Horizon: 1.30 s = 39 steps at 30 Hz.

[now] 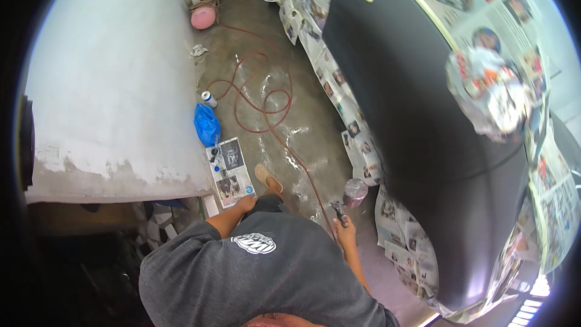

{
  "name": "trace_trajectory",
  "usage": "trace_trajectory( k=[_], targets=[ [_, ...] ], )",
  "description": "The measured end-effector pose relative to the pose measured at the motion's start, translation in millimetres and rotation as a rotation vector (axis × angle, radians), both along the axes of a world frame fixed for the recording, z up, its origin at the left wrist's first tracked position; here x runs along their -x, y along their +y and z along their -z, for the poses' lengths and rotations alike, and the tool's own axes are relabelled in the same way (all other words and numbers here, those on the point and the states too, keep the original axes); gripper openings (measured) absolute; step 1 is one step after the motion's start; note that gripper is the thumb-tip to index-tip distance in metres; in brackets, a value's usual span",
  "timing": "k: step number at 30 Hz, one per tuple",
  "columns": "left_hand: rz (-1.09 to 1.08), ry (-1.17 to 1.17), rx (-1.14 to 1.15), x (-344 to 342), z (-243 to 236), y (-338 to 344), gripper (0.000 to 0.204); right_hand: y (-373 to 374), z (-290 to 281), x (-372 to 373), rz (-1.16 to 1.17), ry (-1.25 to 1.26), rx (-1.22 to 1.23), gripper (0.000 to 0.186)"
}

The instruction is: The person spray-paints the side of a car using a spray gun, moving the gun in sweeping motions while occasionally touching the car body.

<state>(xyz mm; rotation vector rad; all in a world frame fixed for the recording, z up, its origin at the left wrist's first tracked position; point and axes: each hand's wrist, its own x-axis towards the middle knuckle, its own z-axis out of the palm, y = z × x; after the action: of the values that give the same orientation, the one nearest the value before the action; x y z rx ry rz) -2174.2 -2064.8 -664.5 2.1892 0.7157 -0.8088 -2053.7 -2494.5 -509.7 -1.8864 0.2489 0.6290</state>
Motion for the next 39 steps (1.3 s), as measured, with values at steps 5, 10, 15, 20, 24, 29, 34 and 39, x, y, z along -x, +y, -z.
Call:
trace_trajectory(
  k=[5,10,15,20,24,29,34,39],
  targets=[
    [0.178,-0.036,-0.092,-34,13,118,0.043,84,55,-76,0.183,0.016,0.040,0.048],
    [-0.462,-0.190,0.106,-52,-2,230,0.017,170,83,-149,0.382,0.068,0.022,0.044],
    [-0.573,-0.245,0.198,-55,-2,289,0.016,227,108,-210,0.455,0.159,0.088,0.043],
    [-0.334,-0.353,0.088,-79,9,276,0.021,289,126,-253,0.429,0.145,0.044,0.047],
    [-0.278,-0.255,0.010,-127,0,313,0.025,342,137,-293,0.467,0.190,0.032,0.047],
    [-0.008,-0.174,0.108,-207,-5,439,0.027,401,146,-348,0.425,0.233,0.036,0.052],
    [-0.397,-0.187,0.106,-294,-10,561,0.032,476,110,-410,0.371,0.082,0.060,0.043],
    [-0.827,-0.262,0.113,-376,-30,635,0.031,526,69,-475,0.147,0.119,0.224,0.037]
  ],
)
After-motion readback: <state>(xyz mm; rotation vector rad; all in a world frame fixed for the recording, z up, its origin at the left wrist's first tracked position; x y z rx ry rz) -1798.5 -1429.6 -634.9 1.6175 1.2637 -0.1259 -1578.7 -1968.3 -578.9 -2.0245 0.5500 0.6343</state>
